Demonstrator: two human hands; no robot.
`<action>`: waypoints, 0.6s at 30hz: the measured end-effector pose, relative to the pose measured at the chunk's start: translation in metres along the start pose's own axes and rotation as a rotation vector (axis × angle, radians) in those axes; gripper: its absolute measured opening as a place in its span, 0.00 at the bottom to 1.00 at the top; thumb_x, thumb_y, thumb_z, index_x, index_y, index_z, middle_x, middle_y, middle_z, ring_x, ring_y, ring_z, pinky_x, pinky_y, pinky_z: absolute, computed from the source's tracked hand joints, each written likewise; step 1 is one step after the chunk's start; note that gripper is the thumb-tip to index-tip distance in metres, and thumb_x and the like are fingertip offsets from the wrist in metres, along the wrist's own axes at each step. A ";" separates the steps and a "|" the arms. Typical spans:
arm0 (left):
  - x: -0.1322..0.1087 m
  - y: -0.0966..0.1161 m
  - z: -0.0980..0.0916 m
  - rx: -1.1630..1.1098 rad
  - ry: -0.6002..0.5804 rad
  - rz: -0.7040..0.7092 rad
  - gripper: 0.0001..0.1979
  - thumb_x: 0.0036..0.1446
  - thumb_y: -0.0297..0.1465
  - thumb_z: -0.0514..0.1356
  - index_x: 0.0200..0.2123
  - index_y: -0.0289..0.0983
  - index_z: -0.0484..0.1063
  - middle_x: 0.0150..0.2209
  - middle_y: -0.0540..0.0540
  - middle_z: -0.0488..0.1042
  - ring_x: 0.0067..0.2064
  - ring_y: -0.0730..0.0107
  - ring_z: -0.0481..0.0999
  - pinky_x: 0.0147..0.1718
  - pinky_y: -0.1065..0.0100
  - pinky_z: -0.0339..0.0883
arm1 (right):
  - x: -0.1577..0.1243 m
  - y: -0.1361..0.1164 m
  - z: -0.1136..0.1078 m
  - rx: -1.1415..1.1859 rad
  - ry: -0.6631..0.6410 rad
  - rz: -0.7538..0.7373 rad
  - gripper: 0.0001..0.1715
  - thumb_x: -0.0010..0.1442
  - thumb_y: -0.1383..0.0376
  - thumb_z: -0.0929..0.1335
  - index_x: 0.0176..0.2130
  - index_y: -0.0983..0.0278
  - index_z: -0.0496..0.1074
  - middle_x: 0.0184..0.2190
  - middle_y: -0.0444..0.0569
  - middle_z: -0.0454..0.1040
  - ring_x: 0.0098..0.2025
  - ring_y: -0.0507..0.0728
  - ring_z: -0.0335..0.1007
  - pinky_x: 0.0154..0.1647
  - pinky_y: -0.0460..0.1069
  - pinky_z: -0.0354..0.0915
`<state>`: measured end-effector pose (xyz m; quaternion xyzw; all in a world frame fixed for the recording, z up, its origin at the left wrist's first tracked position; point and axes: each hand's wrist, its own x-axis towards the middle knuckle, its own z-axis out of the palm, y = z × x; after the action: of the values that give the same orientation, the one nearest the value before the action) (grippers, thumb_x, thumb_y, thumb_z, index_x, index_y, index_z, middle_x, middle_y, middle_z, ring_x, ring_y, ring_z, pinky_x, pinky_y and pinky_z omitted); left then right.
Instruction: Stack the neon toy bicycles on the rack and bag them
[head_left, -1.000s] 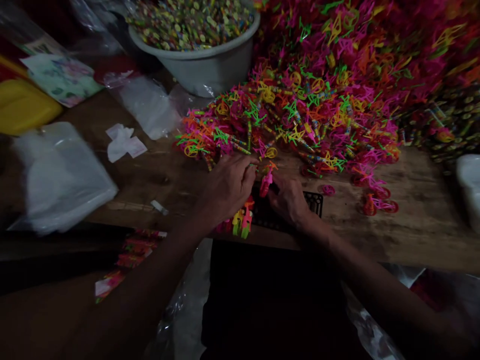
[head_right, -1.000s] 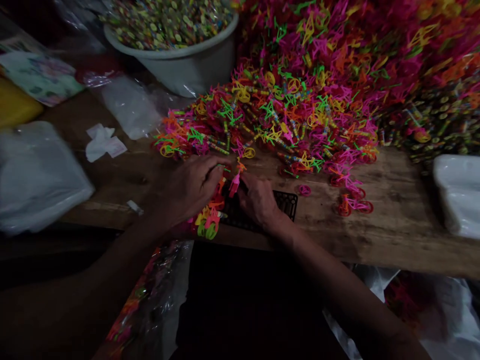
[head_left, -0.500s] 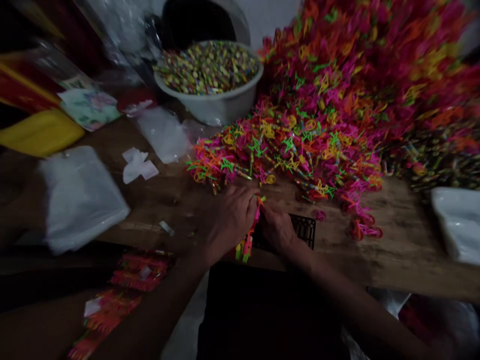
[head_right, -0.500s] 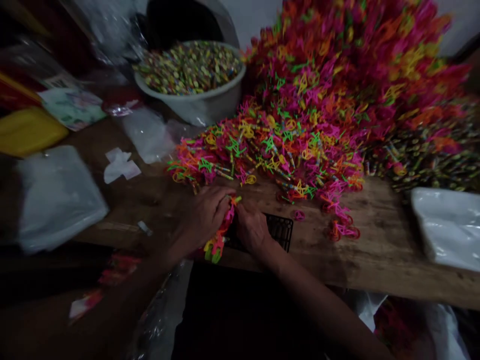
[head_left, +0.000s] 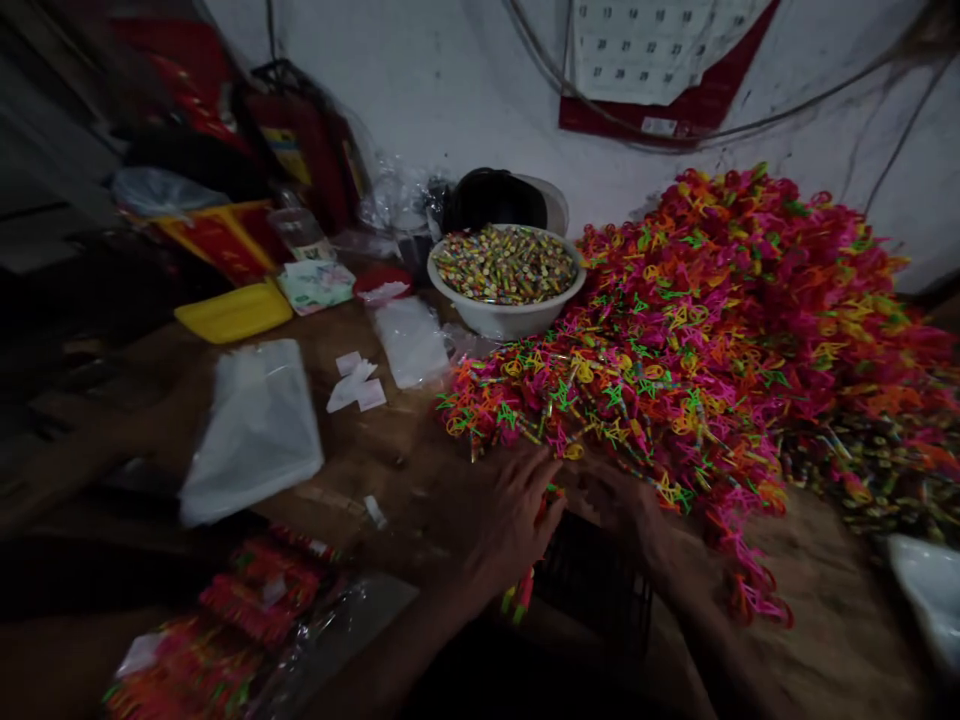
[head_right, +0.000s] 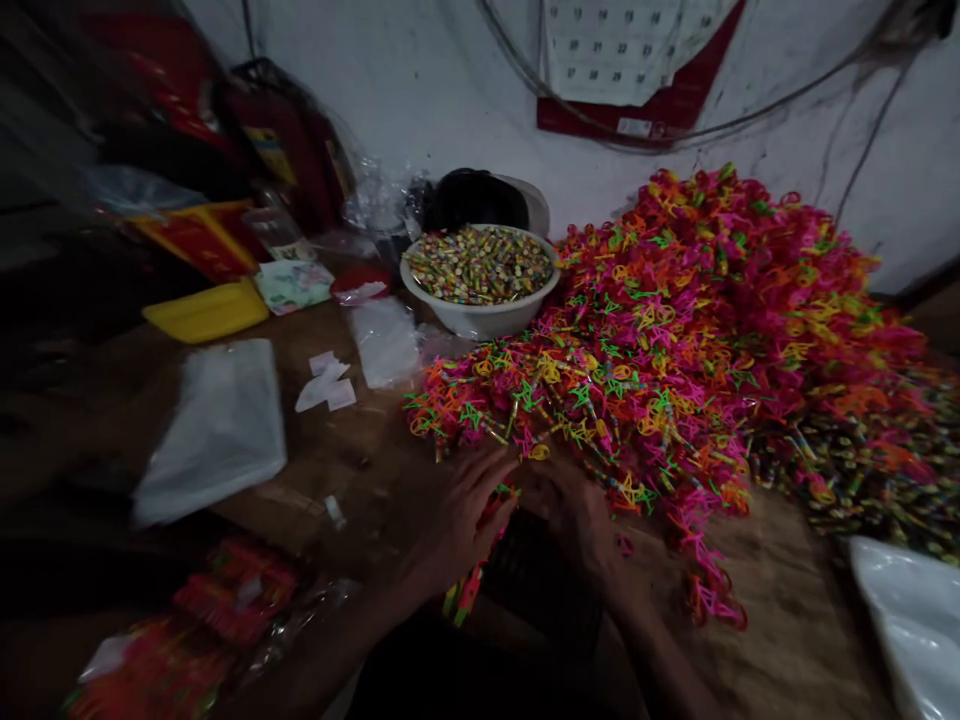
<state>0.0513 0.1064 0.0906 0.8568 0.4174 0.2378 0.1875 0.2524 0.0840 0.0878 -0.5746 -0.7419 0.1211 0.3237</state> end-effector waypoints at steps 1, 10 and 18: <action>0.000 0.001 0.001 -0.013 -0.002 -0.004 0.19 0.71 0.33 0.56 0.61 0.36 0.72 0.66 0.36 0.71 0.67 0.50 0.70 0.66 0.46 0.68 | 0.015 0.001 -0.005 0.031 0.009 0.018 0.19 0.68 0.67 0.62 0.45 0.53 0.81 0.33 0.47 0.84 0.28 0.60 0.81 0.27 0.53 0.75; 0.001 0.005 0.004 -0.027 -0.091 -0.036 0.08 0.69 0.30 0.58 0.44 0.38 0.78 0.45 0.43 0.79 0.52 0.55 0.75 0.57 0.49 0.70 | 0.115 -0.010 0.069 -0.206 -0.341 0.032 0.19 0.65 0.67 0.70 0.55 0.66 0.75 0.43 0.62 0.83 0.44 0.63 0.82 0.44 0.52 0.74; 0.006 0.004 -0.001 -0.017 -0.097 -0.035 0.13 0.72 0.30 0.53 0.53 0.37 0.74 0.52 0.41 0.80 0.55 0.54 0.76 0.60 0.49 0.69 | 0.114 0.008 0.044 -0.040 -0.321 0.033 0.16 0.66 0.57 0.67 0.44 0.65 0.78 0.25 0.46 0.76 0.28 0.55 0.71 0.31 0.48 0.67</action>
<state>0.0567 0.1086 0.0953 0.8583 0.4207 0.1961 0.2190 0.2169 0.2012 0.0891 -0.5662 -0.7769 0.2019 0.1874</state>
